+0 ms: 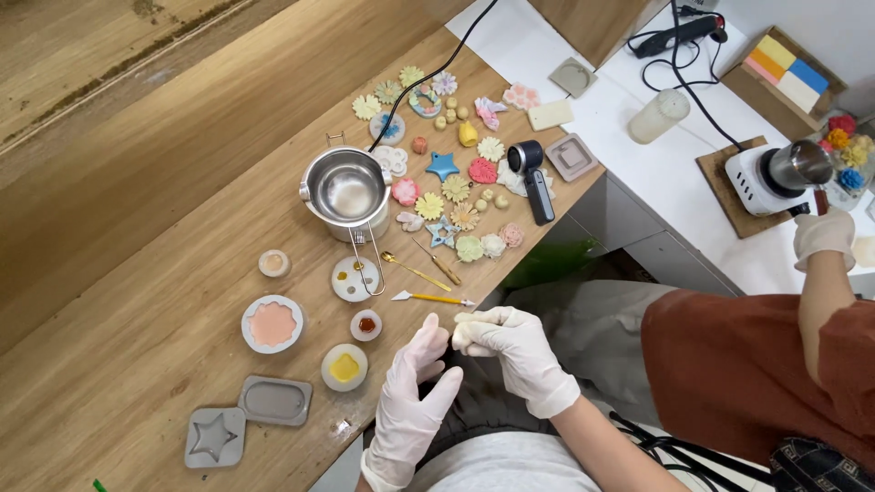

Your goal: The recorder is pouring melted wax from a small pot into flower-shaped molds and then cleaning the pot.

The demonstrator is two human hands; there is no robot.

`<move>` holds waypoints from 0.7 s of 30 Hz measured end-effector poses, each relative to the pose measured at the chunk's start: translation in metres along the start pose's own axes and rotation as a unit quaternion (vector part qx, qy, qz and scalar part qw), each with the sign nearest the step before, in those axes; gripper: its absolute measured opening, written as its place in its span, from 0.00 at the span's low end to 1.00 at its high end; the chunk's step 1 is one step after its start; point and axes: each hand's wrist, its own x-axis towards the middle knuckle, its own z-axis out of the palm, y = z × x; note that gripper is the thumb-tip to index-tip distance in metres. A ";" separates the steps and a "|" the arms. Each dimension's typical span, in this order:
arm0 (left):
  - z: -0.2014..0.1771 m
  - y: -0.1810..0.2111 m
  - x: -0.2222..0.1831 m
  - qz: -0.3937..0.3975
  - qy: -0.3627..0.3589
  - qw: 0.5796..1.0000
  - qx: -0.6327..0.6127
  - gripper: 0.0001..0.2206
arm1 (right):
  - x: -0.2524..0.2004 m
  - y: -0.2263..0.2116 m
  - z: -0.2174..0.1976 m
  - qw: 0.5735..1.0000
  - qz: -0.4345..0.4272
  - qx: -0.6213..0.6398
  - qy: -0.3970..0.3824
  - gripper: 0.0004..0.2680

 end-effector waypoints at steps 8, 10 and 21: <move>-0.035 -0.045 -0.024 -0.001 0.120 0.993 0.012 0.25 | 0.017 0.007 -0.019 0.997 -0.071 -0.015 0.030 0.07; -0.049 -0.066 -0.028 0.001 0.153 0.988 0.018 0.23 | 0.027 -0.003 -0.019 0.995 -0.087 -0.021 0.037 0.07; -0.068 -0.054 -0.012 0.020 0.266 0.958 0.110 0.15 | 0.094 -0.079 -0.047 0.986 -0.150 0.024 0.071 0.07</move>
